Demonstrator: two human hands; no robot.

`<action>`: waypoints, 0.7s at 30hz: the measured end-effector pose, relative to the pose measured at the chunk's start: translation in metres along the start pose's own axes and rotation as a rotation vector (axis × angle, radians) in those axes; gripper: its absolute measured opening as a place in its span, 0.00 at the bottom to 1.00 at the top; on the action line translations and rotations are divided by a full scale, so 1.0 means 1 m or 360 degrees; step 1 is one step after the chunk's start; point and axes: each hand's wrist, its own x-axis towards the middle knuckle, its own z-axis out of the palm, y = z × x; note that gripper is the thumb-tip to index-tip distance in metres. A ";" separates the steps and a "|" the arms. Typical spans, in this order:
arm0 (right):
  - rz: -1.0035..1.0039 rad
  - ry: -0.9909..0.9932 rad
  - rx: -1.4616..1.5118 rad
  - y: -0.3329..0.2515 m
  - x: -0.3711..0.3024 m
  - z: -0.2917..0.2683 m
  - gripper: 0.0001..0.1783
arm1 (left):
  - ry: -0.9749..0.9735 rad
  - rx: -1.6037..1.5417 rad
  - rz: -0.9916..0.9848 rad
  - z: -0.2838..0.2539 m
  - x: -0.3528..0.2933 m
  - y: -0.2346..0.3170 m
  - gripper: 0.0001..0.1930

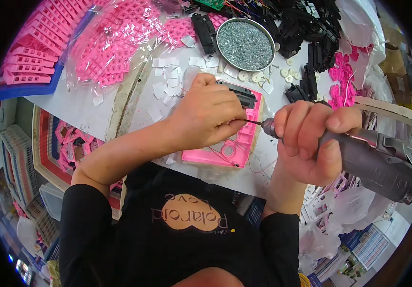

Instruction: Assembling a toy piggy bank and organizing pink plastic components into a crate at a factory workstation.

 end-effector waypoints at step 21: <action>-0.0080 0.0071 -0.0851 0.067 0.002 -0.044 0.09 | -0.0263 0.0624 -0.0203 0.001 0.012 -0.012 0.16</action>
